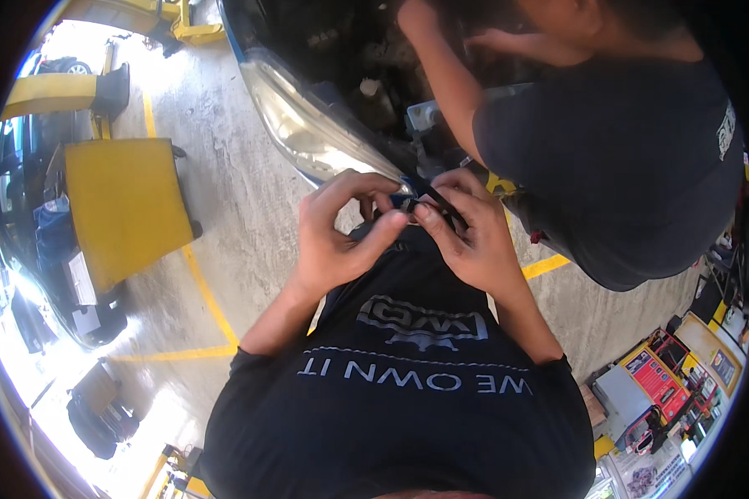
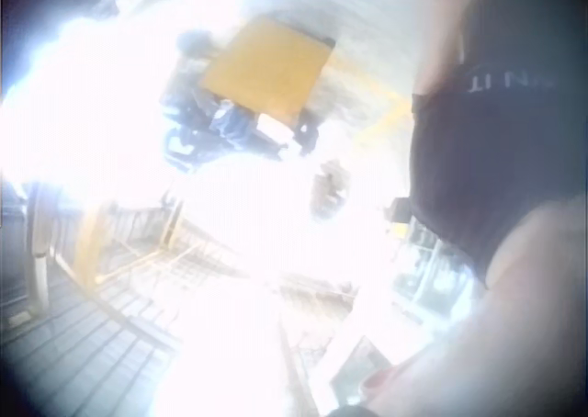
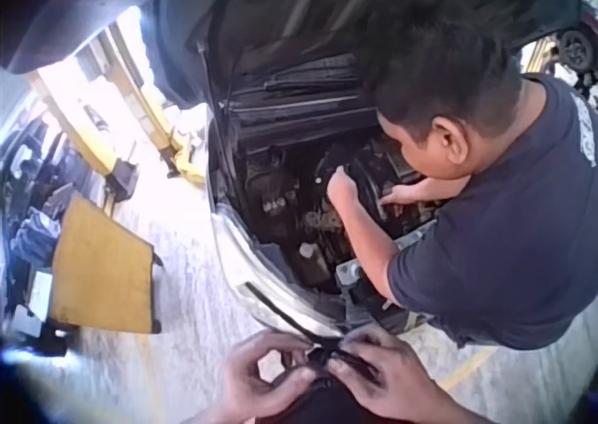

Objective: The person connects zip ties and clips by hand, then works under the car hood to fasten them around components inside the engine bay.

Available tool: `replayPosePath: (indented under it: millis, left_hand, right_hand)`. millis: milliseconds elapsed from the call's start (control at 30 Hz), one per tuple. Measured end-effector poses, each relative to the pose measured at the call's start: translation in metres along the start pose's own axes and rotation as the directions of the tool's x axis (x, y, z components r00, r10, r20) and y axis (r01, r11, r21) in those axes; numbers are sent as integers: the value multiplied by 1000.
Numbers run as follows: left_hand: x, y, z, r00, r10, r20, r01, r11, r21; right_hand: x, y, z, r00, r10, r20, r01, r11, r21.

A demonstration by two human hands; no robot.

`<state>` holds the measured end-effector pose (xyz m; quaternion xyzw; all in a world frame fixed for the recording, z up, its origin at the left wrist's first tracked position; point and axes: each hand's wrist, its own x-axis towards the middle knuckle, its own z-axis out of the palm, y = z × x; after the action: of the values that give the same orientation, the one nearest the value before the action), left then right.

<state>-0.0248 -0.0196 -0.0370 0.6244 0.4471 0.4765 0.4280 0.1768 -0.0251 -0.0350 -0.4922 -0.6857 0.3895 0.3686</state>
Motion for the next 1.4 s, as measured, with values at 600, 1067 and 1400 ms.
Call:
replayPosePath:
  millis: [600,1067,1400]
  left_hand:
    - [-75,47,24,999,0,-34,9,961,276]
    - [-88,40,15,997,37,-61,-29,991,130]
    - [-60,14,-61,895,-187,405,194,981,23]
  right_hand:
    - [-58,-24,-9,980,21,196,-34,997,65]
    - [-63,-19,5,947,36,321,-185,875,447]
    - [-32,-39,39,875,38,483,-222,917,331]
